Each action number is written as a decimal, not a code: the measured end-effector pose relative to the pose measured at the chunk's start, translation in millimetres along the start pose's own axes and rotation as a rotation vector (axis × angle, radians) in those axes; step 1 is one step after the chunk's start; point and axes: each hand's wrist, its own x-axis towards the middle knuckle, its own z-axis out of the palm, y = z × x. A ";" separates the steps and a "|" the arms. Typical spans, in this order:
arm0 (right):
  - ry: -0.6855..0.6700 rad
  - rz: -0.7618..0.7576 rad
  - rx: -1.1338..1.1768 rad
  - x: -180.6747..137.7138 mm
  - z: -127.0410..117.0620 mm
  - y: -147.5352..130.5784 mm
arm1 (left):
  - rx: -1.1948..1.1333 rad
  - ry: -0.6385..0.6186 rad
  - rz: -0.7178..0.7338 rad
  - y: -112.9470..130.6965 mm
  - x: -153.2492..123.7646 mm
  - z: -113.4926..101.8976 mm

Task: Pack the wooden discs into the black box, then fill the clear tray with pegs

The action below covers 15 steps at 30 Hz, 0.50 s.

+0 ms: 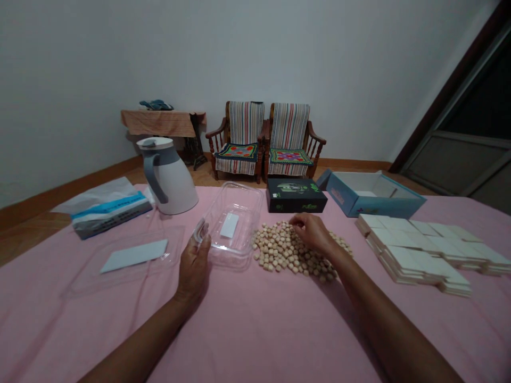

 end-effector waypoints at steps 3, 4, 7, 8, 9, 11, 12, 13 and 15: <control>-0.125 -0.012 -0.062 -6.0 6.3 6.8 | 0.018 -0.013 -0.030 1.7 0.5 1.0; -0.134 -0.016 -0.063 -7.3 8.7 7.0 | 0.019 -0.012 -0.037 2.0 0.8 1.2; -0.141 -0.009 -0.074 -9.0 13.3 7.1 | 0.025 -0.010 -0.053 1.9 2.1 1.1; -0.138 -0.006 -0.075 -9.0 13.7 7.3 | 0.025 -0.009 -0.058 1.7 2.5 1.0; -0.133 -0.002 -0.075 -8.7 13.4 7.3 | 0.024 -0.009 -0.062 1.4 2.8 0.9; -0.109 0.005 -0.072 -7.2 11.4 5.0 | 0.018 -0.008 -0.065 1.0 2.9 0.9; -0.081 0.009 -0.040 -6.0 10.0 2.0 | 0.016 -0.009 -0.066 1.0 2.7 1.1; -0.045 0.012 0.022 -4.6 8.7 -2.8 | 0.015 -0.012 -0.069 1.0 2.4 1.2; 0.035 0.003 0.240 -1.4 6.6 -17.2 | 0.013 -0.021 -0.075 1.0 1.5 1.5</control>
